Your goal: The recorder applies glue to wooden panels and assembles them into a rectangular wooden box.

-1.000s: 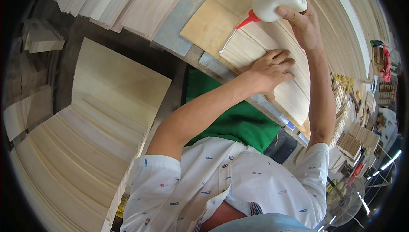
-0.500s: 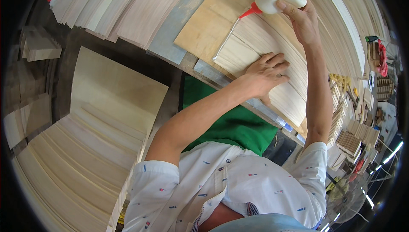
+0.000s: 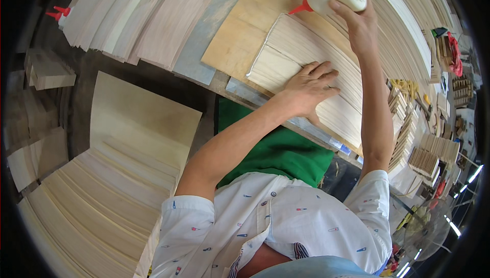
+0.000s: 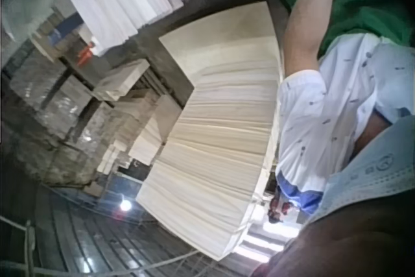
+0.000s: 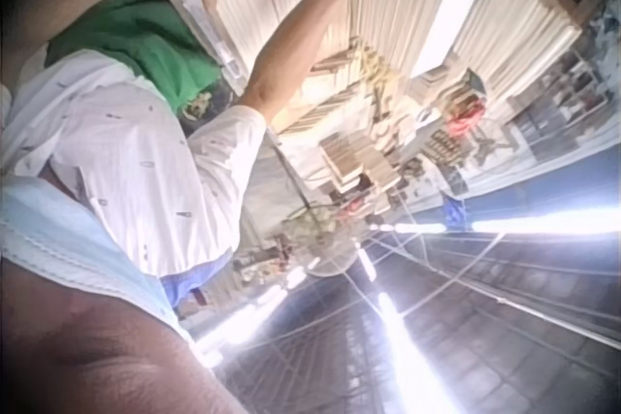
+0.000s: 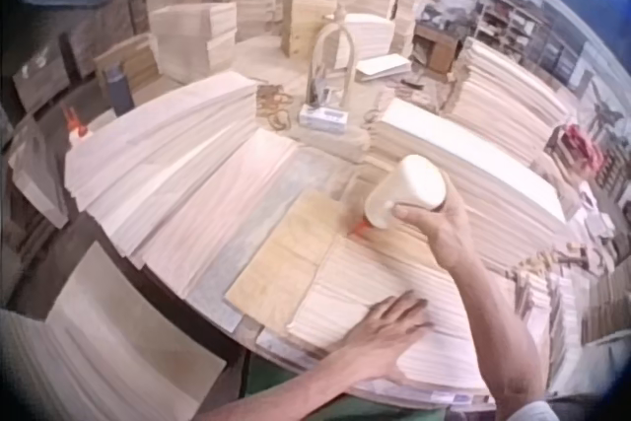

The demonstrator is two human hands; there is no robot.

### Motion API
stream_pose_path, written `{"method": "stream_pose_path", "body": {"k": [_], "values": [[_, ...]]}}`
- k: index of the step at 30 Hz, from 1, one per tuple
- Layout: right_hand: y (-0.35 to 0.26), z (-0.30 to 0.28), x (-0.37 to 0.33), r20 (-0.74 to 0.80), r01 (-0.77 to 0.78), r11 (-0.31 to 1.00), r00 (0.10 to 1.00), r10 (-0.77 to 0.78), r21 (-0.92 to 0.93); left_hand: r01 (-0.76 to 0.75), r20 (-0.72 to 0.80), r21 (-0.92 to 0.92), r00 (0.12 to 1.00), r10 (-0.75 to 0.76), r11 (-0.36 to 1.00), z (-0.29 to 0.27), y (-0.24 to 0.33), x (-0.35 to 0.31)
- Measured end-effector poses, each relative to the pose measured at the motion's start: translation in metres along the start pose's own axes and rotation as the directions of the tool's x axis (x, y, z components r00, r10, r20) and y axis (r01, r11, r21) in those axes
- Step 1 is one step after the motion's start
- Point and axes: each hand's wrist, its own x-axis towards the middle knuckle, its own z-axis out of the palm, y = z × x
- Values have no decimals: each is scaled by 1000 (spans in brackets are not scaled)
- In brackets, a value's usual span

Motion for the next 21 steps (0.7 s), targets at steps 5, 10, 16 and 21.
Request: {"method": "stream_pose_path", "body": {"k": [5,10,16,21], "values": [[-19,-59,-64,-206,30,888,976,74,460,-48,-3,-21,999,48,999,0,-3,2],[-34,-146,-148,-462,107,764,846,266,636,-55,49,25,997,53,998,0,0,8],[-64,-224,-180,-498,-439,898,785,369,-25,3,115,15,993,-5,1000,-9,10,9],[-34,-235,-152,-285,-427,214,828,483,-879,-1,122,62,993,-6,998,-11,11,10]]}}
